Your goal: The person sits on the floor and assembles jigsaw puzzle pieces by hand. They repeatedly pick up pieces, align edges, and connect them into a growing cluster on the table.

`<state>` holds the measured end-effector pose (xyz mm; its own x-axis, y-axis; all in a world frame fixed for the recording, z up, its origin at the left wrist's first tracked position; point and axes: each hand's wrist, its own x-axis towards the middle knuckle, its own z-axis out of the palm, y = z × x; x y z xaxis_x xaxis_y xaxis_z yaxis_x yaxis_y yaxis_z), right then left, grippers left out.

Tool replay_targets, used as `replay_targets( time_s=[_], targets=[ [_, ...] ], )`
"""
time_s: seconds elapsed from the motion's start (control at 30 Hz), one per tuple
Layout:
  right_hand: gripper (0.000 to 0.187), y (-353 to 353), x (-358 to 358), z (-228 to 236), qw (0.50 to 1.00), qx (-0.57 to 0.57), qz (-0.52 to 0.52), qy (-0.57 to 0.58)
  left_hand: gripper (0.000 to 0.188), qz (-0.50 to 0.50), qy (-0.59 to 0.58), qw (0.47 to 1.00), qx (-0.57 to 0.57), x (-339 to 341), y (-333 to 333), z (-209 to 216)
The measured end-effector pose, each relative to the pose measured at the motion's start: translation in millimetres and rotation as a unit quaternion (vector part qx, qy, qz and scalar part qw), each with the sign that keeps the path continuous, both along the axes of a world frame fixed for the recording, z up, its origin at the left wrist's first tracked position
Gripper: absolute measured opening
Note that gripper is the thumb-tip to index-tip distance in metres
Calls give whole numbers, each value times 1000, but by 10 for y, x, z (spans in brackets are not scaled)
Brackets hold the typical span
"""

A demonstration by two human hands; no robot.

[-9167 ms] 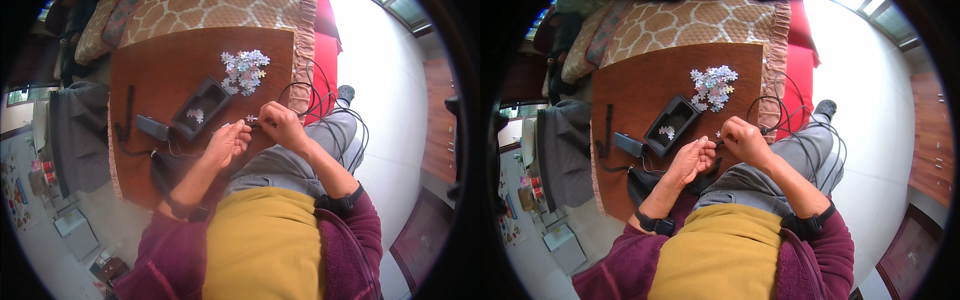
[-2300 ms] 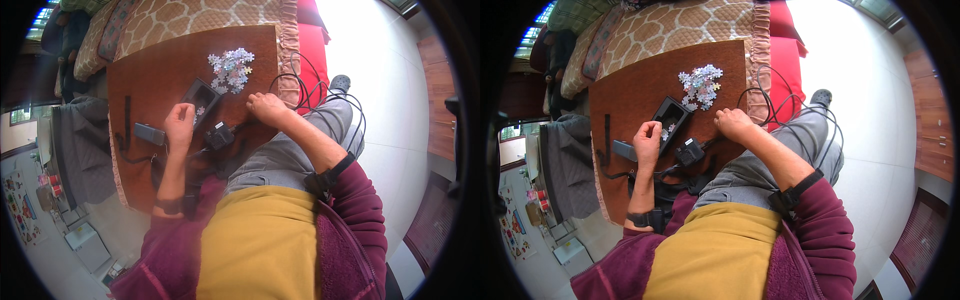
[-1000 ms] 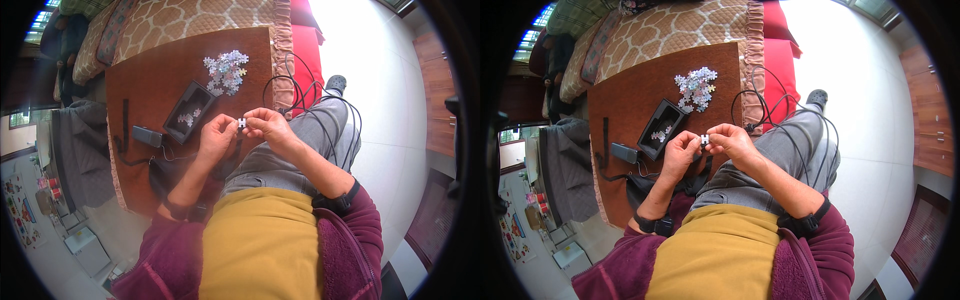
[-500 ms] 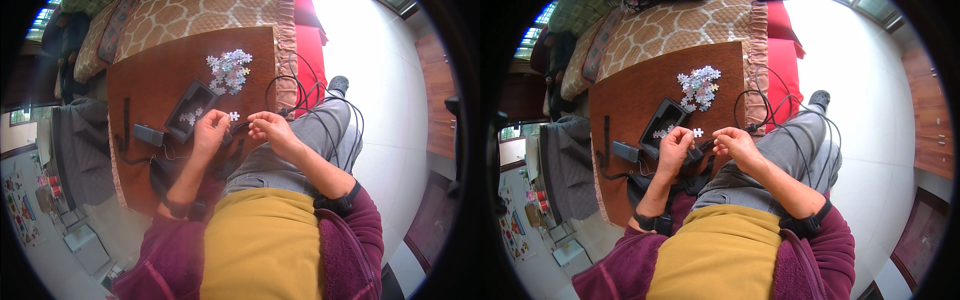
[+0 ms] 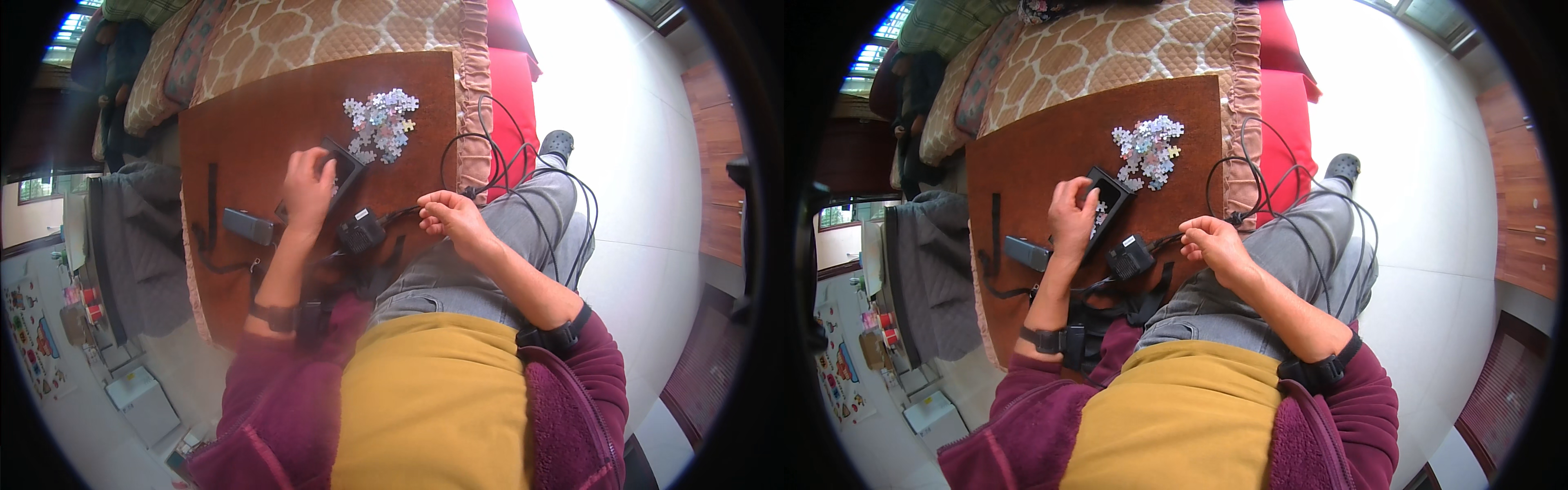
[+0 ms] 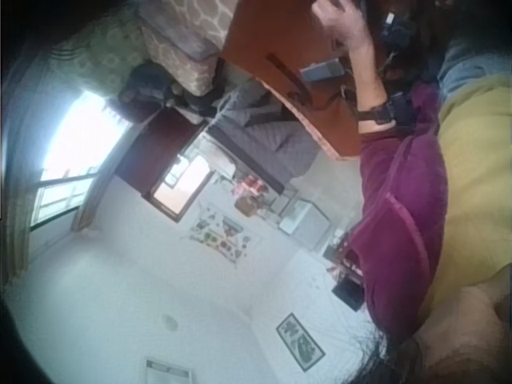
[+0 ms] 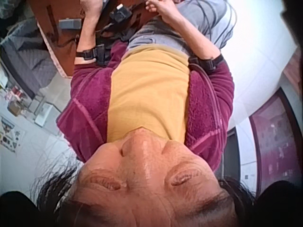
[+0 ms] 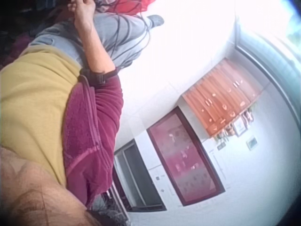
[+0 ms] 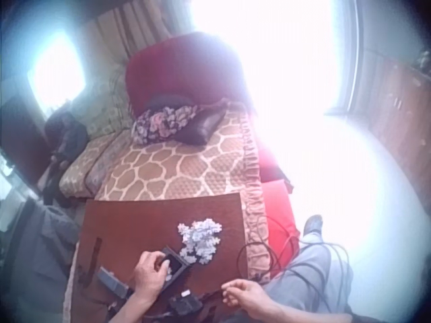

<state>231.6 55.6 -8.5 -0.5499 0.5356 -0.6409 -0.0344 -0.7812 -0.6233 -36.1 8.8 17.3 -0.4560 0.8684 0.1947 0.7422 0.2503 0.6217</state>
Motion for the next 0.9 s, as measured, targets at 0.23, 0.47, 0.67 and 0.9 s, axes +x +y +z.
replay_targets(
  time_s=[0.23,0.47,0.67,0.9],
  targets=[
    [15,35,54,1,1000,21,4,5,47,-151,103,983,14,388,794,-168],
    [14,60,138,-12,1000,23,-12,-4,80,-95,164,977,-102,569,1146,-437],
    [14,59,109,21,1000,19,-7,-19,55,-88,62,992,-65,600,1260,-554],
    [13,84,111,-1,999,25,-10,-29,37,-72,14,997,26,569,1273,-570]
  ],
)
